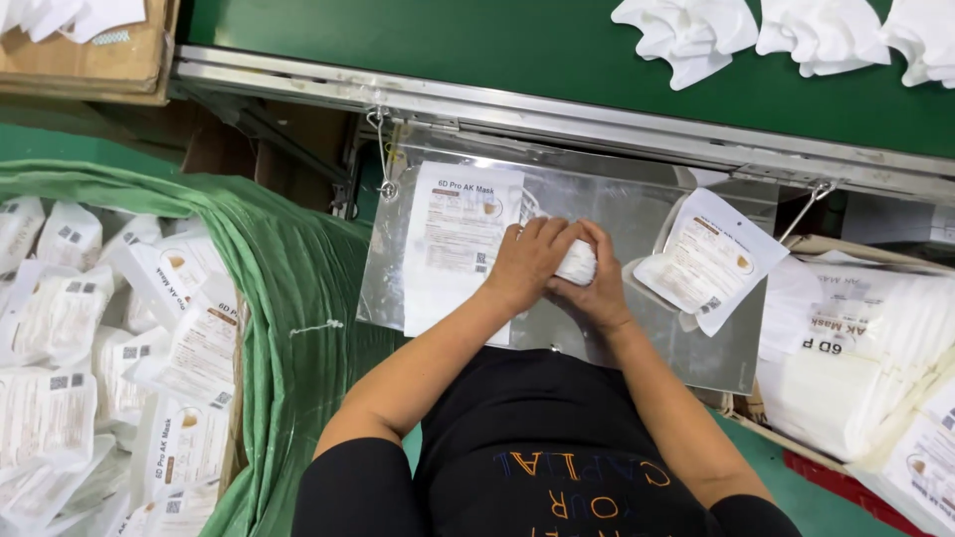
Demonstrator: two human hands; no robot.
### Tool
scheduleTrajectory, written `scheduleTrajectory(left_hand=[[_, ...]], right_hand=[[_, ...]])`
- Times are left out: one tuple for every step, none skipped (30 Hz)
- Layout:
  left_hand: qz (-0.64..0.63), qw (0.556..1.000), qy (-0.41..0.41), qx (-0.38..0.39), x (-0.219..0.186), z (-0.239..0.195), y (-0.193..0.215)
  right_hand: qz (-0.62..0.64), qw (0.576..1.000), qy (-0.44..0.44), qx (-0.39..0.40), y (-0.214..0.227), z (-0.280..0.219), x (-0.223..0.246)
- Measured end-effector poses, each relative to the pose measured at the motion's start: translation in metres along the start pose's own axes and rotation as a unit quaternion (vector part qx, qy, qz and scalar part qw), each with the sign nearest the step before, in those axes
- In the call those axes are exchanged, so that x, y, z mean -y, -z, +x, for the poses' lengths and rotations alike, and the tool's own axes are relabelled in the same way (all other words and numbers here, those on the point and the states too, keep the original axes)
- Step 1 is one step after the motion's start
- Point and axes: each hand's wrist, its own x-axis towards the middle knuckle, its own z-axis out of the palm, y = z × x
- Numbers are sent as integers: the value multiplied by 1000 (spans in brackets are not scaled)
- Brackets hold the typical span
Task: Picking up stacks of face masks from a conveyor belt and placing them into individual plastic packaging bags.
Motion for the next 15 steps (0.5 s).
scheduleTrajectory(left_hand=[[1,1000,4,-1,5,-1,-5],[-37,996,32,77,14,-1,-8],[-75,983,60,154,22,-1,-12],[-76,983,63,155,26,5,0],[-180,979,29,95,30,12,10],[-284,958,-12,34,33,23,20],[-286,957,-14,36,41,25,39],[-387,920,57,-34,48,31,57],[-479,862,128,-100,55,37,75],[-482,863,118,-94,82,29,55],[-324,925,161,-114,109,22,36],[-156,958,200,-135,137,15,17],[-159,959,191,-134,139,10,13],[-115,972,160,-129,143,4,10],[-72,981,129,-125,148,-3,7]], right_hand=[[1,1000,1,4,2,0,1],[-20,999,-5,35,1,4,1],[-41,997,-11,66,1,8,2],[-40,997,-13,69,7,9,-2],[-22,991,-84,99,14,11,-7],[-8,980,-157,124,24,12,-11],[-9,979,-160,122,33,19,1],[63,969,-225,84,46,26,12],[135,948,-286,45,59,32,25],[133,948,-285,33,63,36,32],[242,928,-283,4,68,39,39],[348,896,-275,-23,72,43,46],[346,897,-272,-31,71,43,46],[388,875,-287,-42,69,44,45],[430,850,-301,-53,66,45,45]])
